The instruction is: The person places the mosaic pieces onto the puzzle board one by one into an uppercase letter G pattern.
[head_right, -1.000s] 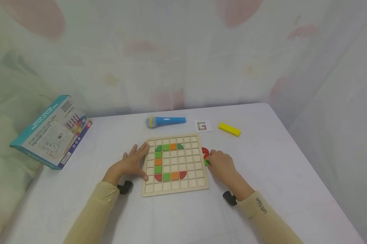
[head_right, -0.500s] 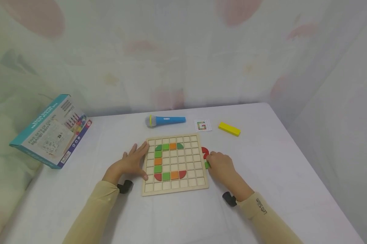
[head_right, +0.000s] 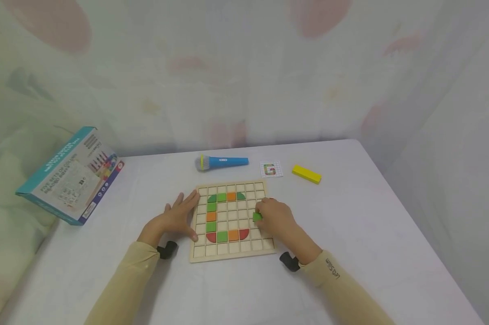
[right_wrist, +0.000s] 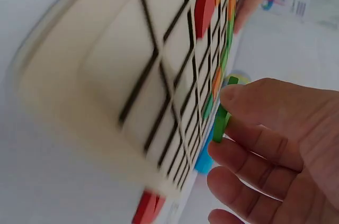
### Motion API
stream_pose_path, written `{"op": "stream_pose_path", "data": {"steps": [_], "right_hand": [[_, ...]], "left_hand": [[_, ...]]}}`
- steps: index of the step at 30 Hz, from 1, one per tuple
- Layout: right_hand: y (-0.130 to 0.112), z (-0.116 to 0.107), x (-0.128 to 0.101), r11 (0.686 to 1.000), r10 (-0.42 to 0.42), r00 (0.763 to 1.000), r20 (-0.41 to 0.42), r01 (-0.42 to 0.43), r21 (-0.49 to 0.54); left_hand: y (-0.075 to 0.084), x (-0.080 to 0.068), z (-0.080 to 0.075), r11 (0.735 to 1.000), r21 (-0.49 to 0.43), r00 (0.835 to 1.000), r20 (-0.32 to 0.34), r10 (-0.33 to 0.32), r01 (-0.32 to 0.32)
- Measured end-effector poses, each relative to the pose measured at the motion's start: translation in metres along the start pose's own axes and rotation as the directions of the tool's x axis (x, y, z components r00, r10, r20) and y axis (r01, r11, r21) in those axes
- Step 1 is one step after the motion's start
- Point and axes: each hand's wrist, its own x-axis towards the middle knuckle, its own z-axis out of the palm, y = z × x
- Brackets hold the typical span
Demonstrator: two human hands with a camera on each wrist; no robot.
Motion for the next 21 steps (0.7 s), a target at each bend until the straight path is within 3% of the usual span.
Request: {"op": "stream_pose_path", "data": {"steps": [8,21], "right_hand": [[-0.019,0.018,0.016,0.998,-0.064,0.997,0.047,0.063,0.02],[-0.026,0.019,0.018,0.998,-0.05,0.994,0.094,0.047,0.036]], "left_hand": [[0.001,0.0,0.0,1.0,-0.01,1.0,0.004,-0.004,0.004],[0.002,0.0,0.0,1.0,0.003,1.0,0.001,-0.011,0.011]]}}
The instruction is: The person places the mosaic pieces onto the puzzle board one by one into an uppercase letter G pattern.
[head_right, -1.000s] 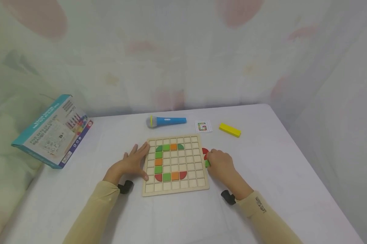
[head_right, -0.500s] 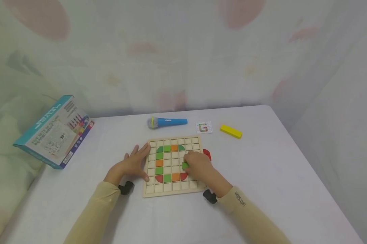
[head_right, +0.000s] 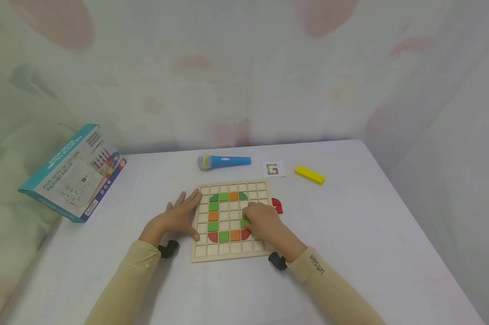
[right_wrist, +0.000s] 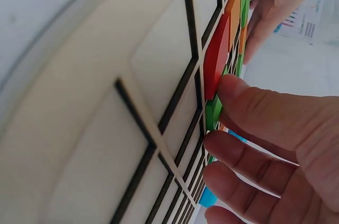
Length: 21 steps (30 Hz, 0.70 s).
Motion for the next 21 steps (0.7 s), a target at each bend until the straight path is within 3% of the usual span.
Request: {"op": "stream_pose_path", "data": {"steps": [9,15,21], "right_hand": [[-0.001,0.0,-0.003,1.0,0.009,1.0,-0.006,-0.01,-0.028],[0.016,-0.005,-0.011,1.0,0.026,0.996,-0.086,-0.027,-0.001],[0.047,-0.021,-0.019,0.988,0.154,0.974,-0.167,-0.153,0.021]], "left_hand": [[-0.002,0.001,0.001,1.0,-0.006,1.0,0.0,0.004,-0.004],[-0.001,0.001,0.001,1.0,-0.006,1.0,0.0,0.007,-0.007],[-0.002,0.001,0.0,1.0,-0.007,1.0,-0.002,0.012,-0.012]]}}
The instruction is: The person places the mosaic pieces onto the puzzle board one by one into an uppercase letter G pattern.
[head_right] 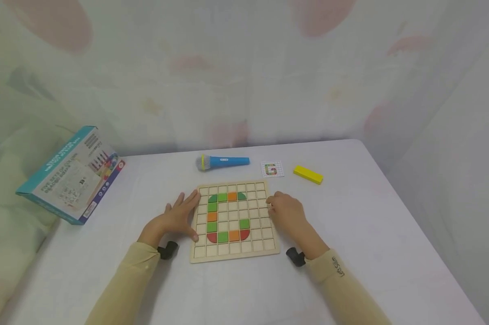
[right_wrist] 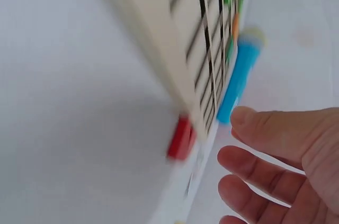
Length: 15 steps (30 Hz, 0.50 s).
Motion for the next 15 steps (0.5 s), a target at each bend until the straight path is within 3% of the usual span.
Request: {"op": "stream_pose_path", "data": {"steps": [3,7,15], "right_hand": [[0.014,-0.009,0.001,0.997,0.07,0.997,-0.02,-0.07,-0.012],[0.026,-0.015,0.003,0.994,0.104,0.994,-0.018,-0.104,-0.018],[0.031,-0.014,0.006,0.998,0.049,0.994,0.101,-0.051,0.021]], "left_hand": [[0.0,0.0,0.0,1.0,-0.005,1.0,-0.001,0.001,-0.001],[0.0,0.0,0.0,1.0,-0.008,1.0,-0.002,0.002,-0.002],[-0.003,0.002,0.003,1.0,0.019,1.0,-0.005,-0.008,0.008]]}}
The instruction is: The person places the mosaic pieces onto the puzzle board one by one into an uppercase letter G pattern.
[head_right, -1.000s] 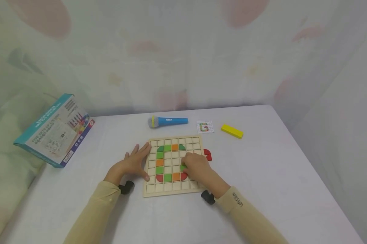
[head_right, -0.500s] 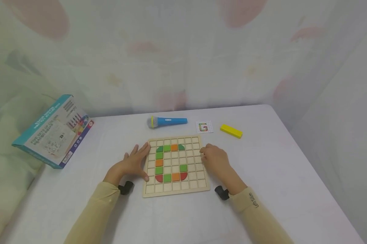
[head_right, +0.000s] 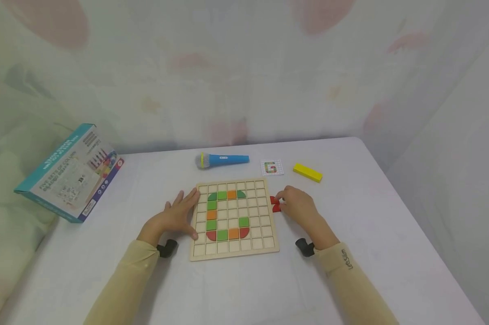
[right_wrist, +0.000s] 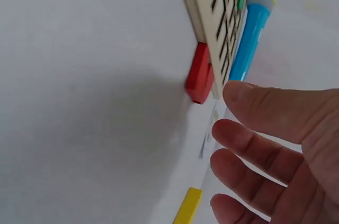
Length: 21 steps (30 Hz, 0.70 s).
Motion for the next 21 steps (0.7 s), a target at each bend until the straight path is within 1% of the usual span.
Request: {"op": "stream_pose_path", "data": {"steps": [3,8,11,21], "right_hand": [[0.002,0.005,0.001,1.0,-0.015,1.0,0.024,0.015,-0.014],[0.003,0.009,0.004,1.0,-0.005,1.0,-0.027,0.004,-0.017],[0.002,0.009,0.01,1.0,-0.006,0.999,-0.036,0.005,-0.024],[-0.007,0.007,0.028,0.997,0.014,0.999,0.05,-0.011,-0.072]], "left_hand": [[0.0,0.001,0.0,1.0,0.0,1.0,-0.001,-0.003,0.003],[0.0,0.001,-0.001,1.0,-0.002,1.0,-0.003,-0.003,0.003],[-0.001,0.001,-0.001,1.0,-0.006,1.0,-0.003,-0.001,0.001],[0.002,0.0,-0.002,1.0,-0.019,1.0,0.007,-0.001,0.001]]}}
